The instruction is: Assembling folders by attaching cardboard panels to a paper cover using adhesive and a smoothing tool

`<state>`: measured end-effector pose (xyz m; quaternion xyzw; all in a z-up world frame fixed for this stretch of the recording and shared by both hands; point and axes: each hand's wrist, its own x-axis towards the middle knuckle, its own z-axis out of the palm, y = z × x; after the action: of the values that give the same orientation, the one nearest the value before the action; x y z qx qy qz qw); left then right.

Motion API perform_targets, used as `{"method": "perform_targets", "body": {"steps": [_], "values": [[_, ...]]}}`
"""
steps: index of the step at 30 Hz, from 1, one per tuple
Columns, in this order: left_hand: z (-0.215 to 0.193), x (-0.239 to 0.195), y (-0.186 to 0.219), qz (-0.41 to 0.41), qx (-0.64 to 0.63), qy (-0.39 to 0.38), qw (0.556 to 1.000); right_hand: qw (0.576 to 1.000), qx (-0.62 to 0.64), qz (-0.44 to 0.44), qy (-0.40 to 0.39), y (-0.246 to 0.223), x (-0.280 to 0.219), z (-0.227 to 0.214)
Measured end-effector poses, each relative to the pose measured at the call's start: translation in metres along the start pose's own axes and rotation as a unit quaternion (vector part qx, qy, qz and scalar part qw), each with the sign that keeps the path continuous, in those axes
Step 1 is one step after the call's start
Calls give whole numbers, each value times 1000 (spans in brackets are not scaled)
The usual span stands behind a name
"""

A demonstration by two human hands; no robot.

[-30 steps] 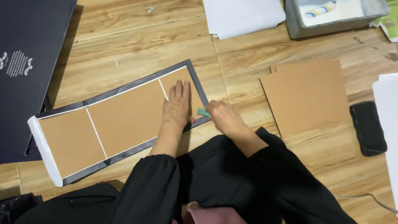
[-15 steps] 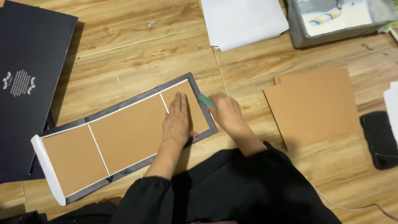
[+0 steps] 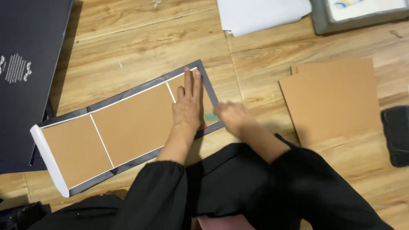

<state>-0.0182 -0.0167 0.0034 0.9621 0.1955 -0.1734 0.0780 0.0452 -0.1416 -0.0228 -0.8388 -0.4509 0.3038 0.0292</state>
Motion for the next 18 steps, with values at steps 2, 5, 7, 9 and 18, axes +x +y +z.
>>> {"method": "perform_targets", "body": {"steps": [2,5,7,9,18], "values": [[11,10,1,48,100,-35,993,997,-75,17,-27,-5,-25,8],[3,8,-2,141,80,-89,983,991,23,116,-59,0,-46,5],[5,12,-14,185,105,-81,974,974,134,180,29,21,-69,2],[9,12,-20,229,134,-74,961,931,245,241,118,44,-77,14],[-9,15,19,401,344,99,843,883,193,282,323,49,-59,1]]}}
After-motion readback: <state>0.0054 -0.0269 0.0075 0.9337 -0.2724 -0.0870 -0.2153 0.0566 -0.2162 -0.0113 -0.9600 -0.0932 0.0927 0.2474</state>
